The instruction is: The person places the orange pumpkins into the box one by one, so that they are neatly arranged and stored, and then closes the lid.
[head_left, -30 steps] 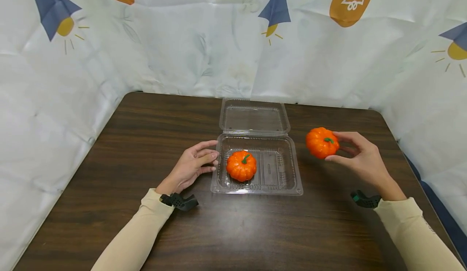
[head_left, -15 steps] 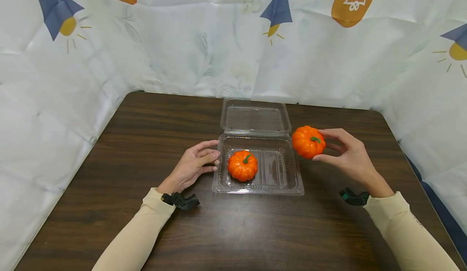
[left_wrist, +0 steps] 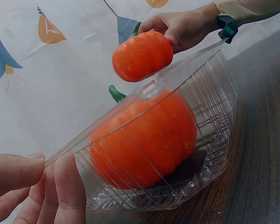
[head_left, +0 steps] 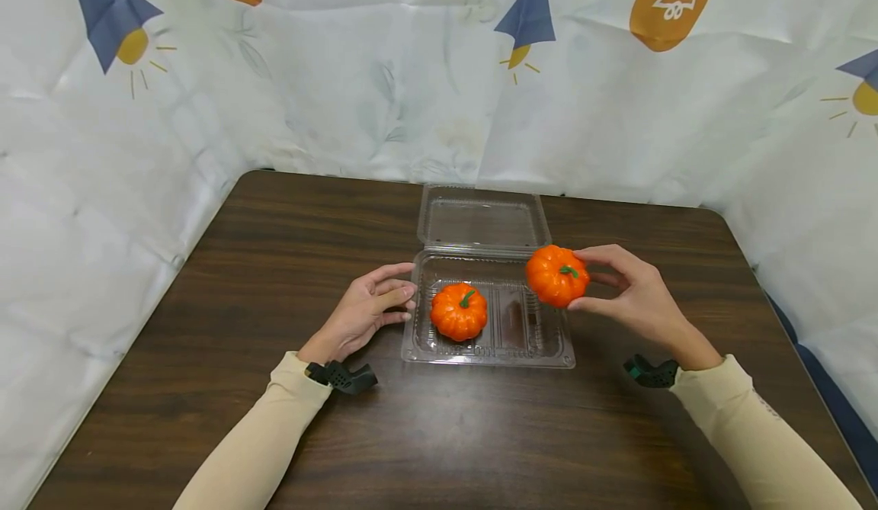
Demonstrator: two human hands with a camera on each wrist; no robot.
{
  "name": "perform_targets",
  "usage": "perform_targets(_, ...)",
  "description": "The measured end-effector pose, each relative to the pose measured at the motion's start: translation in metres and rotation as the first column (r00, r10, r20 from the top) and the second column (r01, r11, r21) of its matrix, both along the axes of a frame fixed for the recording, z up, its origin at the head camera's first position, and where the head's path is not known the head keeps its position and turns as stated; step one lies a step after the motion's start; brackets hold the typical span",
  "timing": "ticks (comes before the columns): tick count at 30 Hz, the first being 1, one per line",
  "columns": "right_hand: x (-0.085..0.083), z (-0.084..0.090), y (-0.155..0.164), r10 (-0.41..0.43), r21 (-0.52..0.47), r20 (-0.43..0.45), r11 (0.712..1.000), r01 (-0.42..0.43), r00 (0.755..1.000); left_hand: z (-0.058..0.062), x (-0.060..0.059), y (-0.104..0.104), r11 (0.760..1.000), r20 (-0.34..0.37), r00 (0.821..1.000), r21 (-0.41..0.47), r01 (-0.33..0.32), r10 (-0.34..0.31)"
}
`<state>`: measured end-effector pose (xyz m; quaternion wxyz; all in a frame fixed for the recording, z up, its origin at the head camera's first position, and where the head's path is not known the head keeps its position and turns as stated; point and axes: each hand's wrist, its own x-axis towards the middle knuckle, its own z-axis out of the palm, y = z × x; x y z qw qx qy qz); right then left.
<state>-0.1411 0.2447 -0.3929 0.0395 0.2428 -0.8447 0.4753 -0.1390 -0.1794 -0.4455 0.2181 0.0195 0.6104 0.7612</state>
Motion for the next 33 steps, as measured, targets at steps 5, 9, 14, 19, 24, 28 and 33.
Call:
perform_targets(5,0.001,-0.002,-0.008,0.047,0.018,-0.002,0.999,-0.047,0.999,0.001,0.0,0.001,1.0,0.005,1.0,-0.006,-0.004,0.004)
perform_targets(9,0.0,-0.006,-0.013,0.087,0.028,0.005,0.996,-0.087,0.996,0.0,0.0,0.0,1.0,0.003,1.0,-0.006,-0.003,0.003)
perform_targets(14,-0.001,-0.008,-0.019,0.115,0.066,0.007,0.991,-0.115,0.993,0.0,0.0,0.0,1.0,0.0,1.0,-0.009,-0.002,0.002)
perform_targets(19,-0.002,-0.009,-0.023,0.121,0.108,0.019,0.987,-0.122,0.992,0.0,0.0,0.0,1.0,0.005,1.0,-0.007,-0.003,0.003)
perform_targets(24,-0.005,-0.007,-0.026,0.133,0.145,0.009,0.98,-0.133,0.991,0.001,0.0,0.0,1.0,0.007,1.0,0.003,-0.004,0.004)
perform_targets(28,-0.008,-0.003,-0.029,0.172,0.167,0.004,0.971,-0.17,0.985,0.001,0.0,0.0,1.0,0.006,1.0,0.007,-0.004,0.004)
perform_targets(33,-0.012,0.003,-0.033,0.208,0.241,0.026,0.948,-0.208,0.978,0.0,0.0,0.0,1.0,-0.001,1.0,0.011,0.001,-0.001)
